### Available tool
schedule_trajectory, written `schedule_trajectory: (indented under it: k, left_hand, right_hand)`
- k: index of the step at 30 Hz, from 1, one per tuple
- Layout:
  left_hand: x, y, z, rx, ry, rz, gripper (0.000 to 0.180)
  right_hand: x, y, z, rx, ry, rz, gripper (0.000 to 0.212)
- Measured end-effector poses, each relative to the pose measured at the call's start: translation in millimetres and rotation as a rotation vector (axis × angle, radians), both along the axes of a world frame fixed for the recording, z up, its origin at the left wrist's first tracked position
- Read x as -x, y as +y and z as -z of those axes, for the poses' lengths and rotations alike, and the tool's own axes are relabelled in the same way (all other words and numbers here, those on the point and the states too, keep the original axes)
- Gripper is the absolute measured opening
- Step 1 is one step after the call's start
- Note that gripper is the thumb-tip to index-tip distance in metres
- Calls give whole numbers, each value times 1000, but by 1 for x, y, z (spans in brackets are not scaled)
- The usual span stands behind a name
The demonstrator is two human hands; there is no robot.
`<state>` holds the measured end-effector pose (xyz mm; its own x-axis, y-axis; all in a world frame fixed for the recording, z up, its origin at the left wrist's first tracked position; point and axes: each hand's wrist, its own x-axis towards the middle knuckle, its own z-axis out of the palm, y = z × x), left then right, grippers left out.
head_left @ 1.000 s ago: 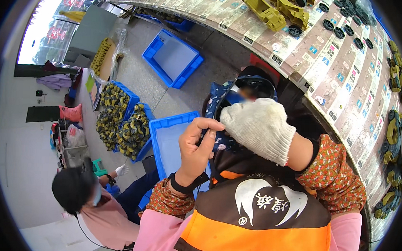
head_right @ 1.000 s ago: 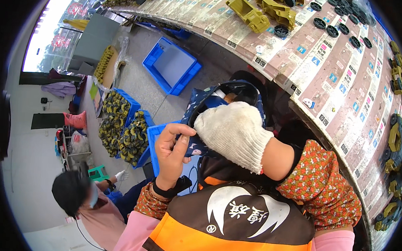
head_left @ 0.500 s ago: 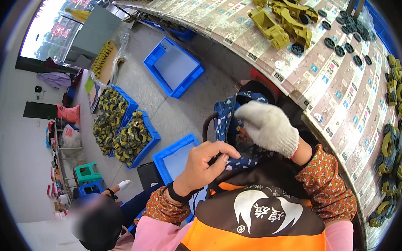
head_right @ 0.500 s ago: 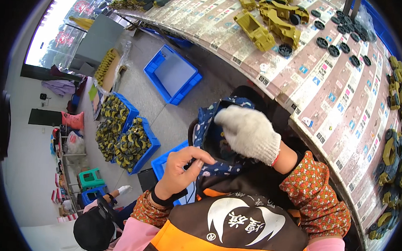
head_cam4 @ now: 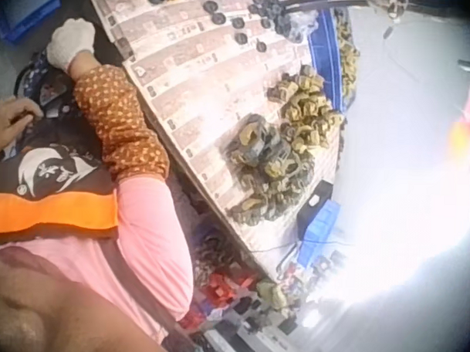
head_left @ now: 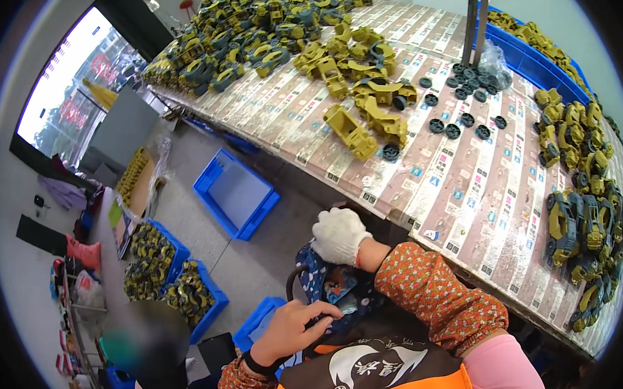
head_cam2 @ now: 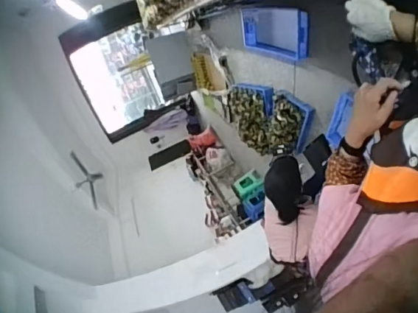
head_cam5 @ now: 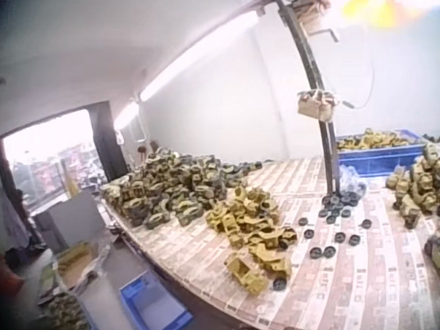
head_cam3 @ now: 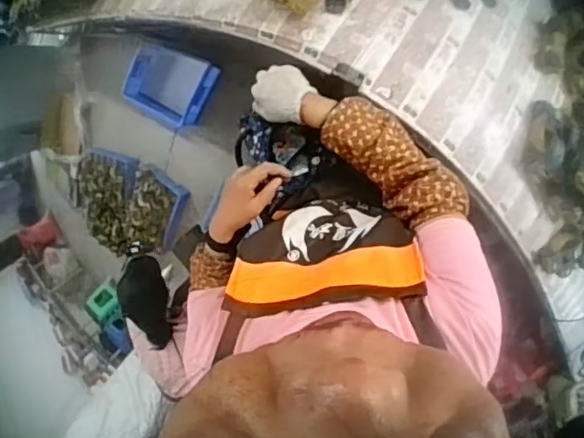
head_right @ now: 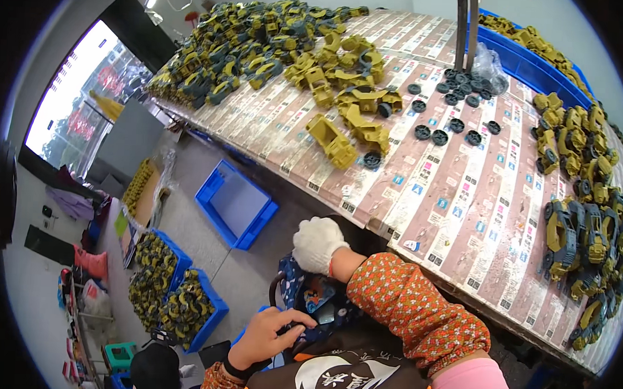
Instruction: The person assembles yellow and blue toy excavators by hand. They pick up a yellow body, attach black wheels, and then attach a blue upper body to the yellow base. The person repeats this process for multiple units, placing the finished toys on the table.
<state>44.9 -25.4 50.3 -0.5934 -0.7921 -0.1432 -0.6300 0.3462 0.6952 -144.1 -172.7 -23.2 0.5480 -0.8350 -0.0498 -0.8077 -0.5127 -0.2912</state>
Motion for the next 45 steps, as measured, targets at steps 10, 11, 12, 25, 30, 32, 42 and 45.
schedule_trajectory:
  k: [10, 11, 12, 25, 30, 32, 42, 45]
  left_hand:
    - [-23, -21, 11, -301, 144, -148, 37]
    - [-23, -28, 15, -256, 223, -193, 36]
    - [-26, -33, 17, -217, 283, -256, 35]
    - [0, -123, 84, 204, 66, -150, 36]
    - [7, -127, 90, 312, 39, -161, 23]
    - [6, -126, 92, 313, 29, -188, 20]
    - [-5, -126, 98, 312, 8, -245, 22]
    - [-3, -125, 98, 326, -25, -264, 22]
  right_hand:
    - [11, 13, 26, 253, -510, 141, 13]
    - [16, 13, 26, 277, -575, 124, 12]
    - [17, 15, 28, 305, -660, 94, 11]
    - [29, 30, 24, 208, -985, 71, 15]
    - [35, 38, 18, 184, -992, 56, 15]
    - [36, 42, 14, 202, -985, 28, 15]
    - [62, 104, -41, 10, -916, -92, 19]
    - [68, 129, -46, 22, -864, -193, 17]
